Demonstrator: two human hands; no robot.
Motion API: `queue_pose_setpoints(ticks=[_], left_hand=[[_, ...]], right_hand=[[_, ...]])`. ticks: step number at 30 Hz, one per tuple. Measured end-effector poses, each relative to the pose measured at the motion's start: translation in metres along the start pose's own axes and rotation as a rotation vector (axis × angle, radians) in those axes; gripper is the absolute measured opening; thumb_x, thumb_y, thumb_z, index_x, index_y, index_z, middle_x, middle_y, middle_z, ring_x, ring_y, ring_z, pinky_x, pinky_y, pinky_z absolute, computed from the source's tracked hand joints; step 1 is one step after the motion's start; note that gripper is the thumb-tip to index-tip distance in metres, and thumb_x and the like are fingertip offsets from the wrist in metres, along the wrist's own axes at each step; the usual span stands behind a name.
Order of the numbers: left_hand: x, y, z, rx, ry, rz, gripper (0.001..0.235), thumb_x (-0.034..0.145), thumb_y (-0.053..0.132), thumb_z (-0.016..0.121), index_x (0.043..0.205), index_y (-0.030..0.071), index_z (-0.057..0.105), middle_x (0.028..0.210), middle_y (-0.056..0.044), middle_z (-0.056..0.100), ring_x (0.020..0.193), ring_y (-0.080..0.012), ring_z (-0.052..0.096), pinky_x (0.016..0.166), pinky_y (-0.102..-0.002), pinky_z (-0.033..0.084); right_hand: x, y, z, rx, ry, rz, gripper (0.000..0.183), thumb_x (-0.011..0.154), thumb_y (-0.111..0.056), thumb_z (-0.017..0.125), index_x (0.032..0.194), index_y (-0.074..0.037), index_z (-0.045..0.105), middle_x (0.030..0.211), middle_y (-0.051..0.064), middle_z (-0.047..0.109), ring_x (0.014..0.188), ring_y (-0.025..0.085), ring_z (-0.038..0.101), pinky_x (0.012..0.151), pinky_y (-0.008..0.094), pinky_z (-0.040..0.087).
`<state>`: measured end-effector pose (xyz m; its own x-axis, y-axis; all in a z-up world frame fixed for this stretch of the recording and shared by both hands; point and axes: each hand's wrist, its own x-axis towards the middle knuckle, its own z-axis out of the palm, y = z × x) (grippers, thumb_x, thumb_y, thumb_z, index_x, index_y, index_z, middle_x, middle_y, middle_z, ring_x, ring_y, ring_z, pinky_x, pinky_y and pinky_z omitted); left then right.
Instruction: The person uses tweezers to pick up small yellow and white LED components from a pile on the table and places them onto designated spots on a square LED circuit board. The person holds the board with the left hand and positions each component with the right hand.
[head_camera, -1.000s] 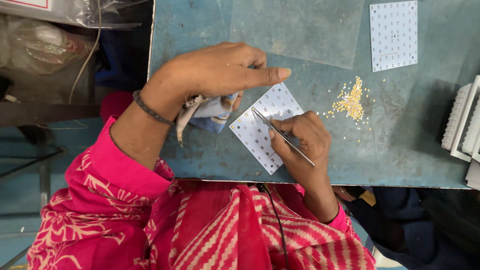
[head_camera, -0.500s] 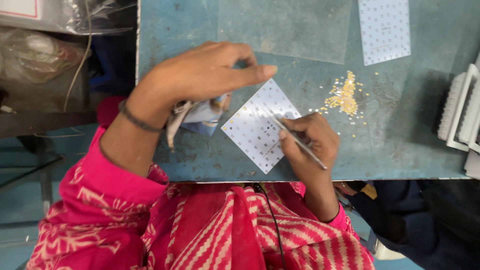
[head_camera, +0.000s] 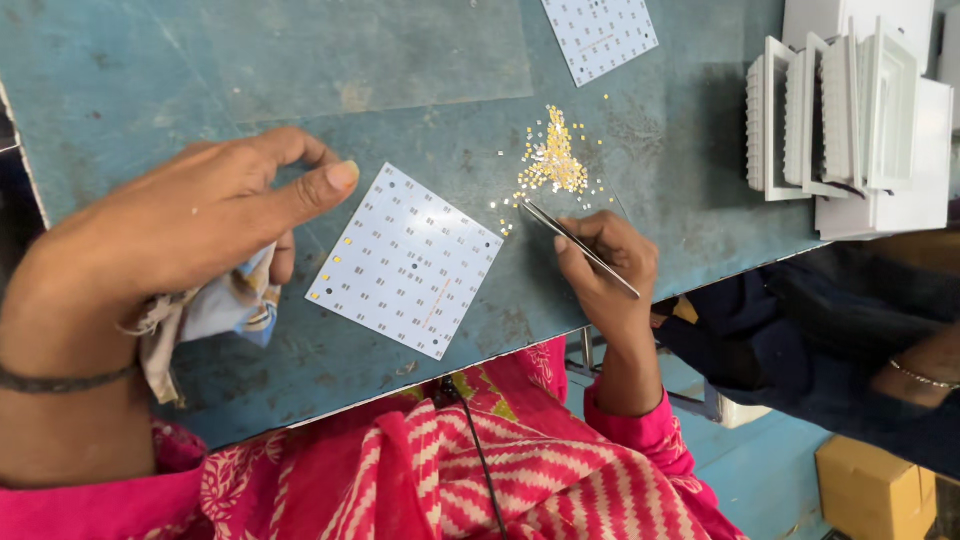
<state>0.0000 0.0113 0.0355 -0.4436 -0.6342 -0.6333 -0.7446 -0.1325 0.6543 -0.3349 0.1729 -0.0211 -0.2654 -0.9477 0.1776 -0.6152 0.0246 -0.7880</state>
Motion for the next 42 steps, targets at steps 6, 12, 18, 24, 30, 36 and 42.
queue_pose_setpoints(ticks=[6, 12, 18, 24, 30, 36, 42], left_hand=[[0.005, 0.002, 0.006, 0.048, -0.017, -0.076, 0.076, 0.09, 0.077, 0.05, 0.135, 0.017, 0.064, 0.068, -0.018, 0.07, 0.054, -0.0298, 0.069, 0.046, -0.044, 0.057], [0.008, 0.005, 0.006, 0.03, -0.051, -0.067, 0.073, 0.09, 0.075, 0.051, 0.128, 0.016, 0.07, 0.066, -0.017, 0.07, 0.047, -0.0277, 0.07, 0.044, -0.043, 0.055], [0.006, 0.01, 0.007, 0.0, -0.09, -0.049, 0.068, 0.09, 0.072, 0.054, 0.126, 0.016, 0.07, 0.063, -0.016, 0.07, 0.045, -0.0272, 0.068, 0.042, -0.042, 0.053], [0.008, 0.01, 0.008, -0.041, -0.133, -0.015, 0.067, 0.09, 0.07, 0.055, 0.124, 0.014, 0.072, 0.063, -0.015, 0.066, 0.047, -0.0275, 0.065, 0.042, -0.042, 0.053], [0.004, 0.022, 0.009, -0.01, -0.177, 0.079, 0.066, 0.09, 0.069, 0.055, 0.117, 0.011, 0.072, 0.063, -0.012, 0.069, 0.048, -0.0242, 0.072, 0.046, -0.039, 0.056], [0.004, 0.017, 0.018, 0.028, -0.201, 0.232, 0.074, 0.085, 0.072, 0.046, 0.101, 0.005, 0.072, 0.053, -0.012, 0.067, 0.049, -0.0222, 0.073, 0.046, -0.039, 0.057], [0.008, 0.009, 0.024, 0.084, -0.114, 0.368, 0.085, 0.081, 0.08, 0.039, 0.087, 0.001, 0.07, 0.051, -0.013, 0.064, 0.049, -0.025, 0.077, 0.045, -0.04, 0.058]], right_hand=[[0.007, -0.001, 0.002, 0.014, -0.016, -0.073, 0.009, 0.094, 0.001, 0.075, 0.096, 0.005, 0.067, 0.09, 0.004, 0.072, 0.076, 0.002, 0.06, 0.067, 0.018, 0.047], [0.008, -0.002, 0.002, 0.004, -0.014, -0.04, 0.01, 0.092, 0.001, 0.076, 0.097, 0.006, 0.068, 0.09, 0.005, 0.072, 0.074, 0.003, 0.06, 0.065, 0.019, 0.048], [0.009, -0.001, 0.001, -0.022, -0.012, -0.102, 0.013, 0.091, 0.001, 0.077, 0.093, 0.006, 0.065, 0.094, 0.007, 0.073, 0.075, 0.005, 0.061, 0.065, 0.02, 0.047], [0.007, -0.002, -0.001, -0.045, -0.003, -0.07, 0.012, 0.093, -0.002, 0.077, 0.093, 0.005, 0.067, 0.089, 0.007, 0.073, 0.071, 0.005, 0.059, 0.063, 0.021, 0.046], [0.007, -0.006, -0.002, -0.05, 0.017, -0.094, 0.009, 0.093, 0.001, 0.075, 0.094, 0.006, 0.068, 0.085, 0.007, 0.069, 0.069, 0.007, 0.054, 0.061, 0.023, 0.04], [-0.014, -0.043, 0.025, 0.077, -0.118, -0.29, 0.013, 0.089, -0.002, 0.076, 0.095, 0.004, 0.067, 0.091, 0.008, 0.067, 0.074, 0.014, 0.062, 0.067, 0.025, 0.047], [-0.017, -0.073, 0.059, -0.181, -0.211, -0.436, 0.016, 0.082, -0.002, 0.081, 0.087, -0.002, 0.066, 0.085, 0.007, 0.069, 0.076, 0.023, 0.06, 0.068, 0.034, 0.046]])
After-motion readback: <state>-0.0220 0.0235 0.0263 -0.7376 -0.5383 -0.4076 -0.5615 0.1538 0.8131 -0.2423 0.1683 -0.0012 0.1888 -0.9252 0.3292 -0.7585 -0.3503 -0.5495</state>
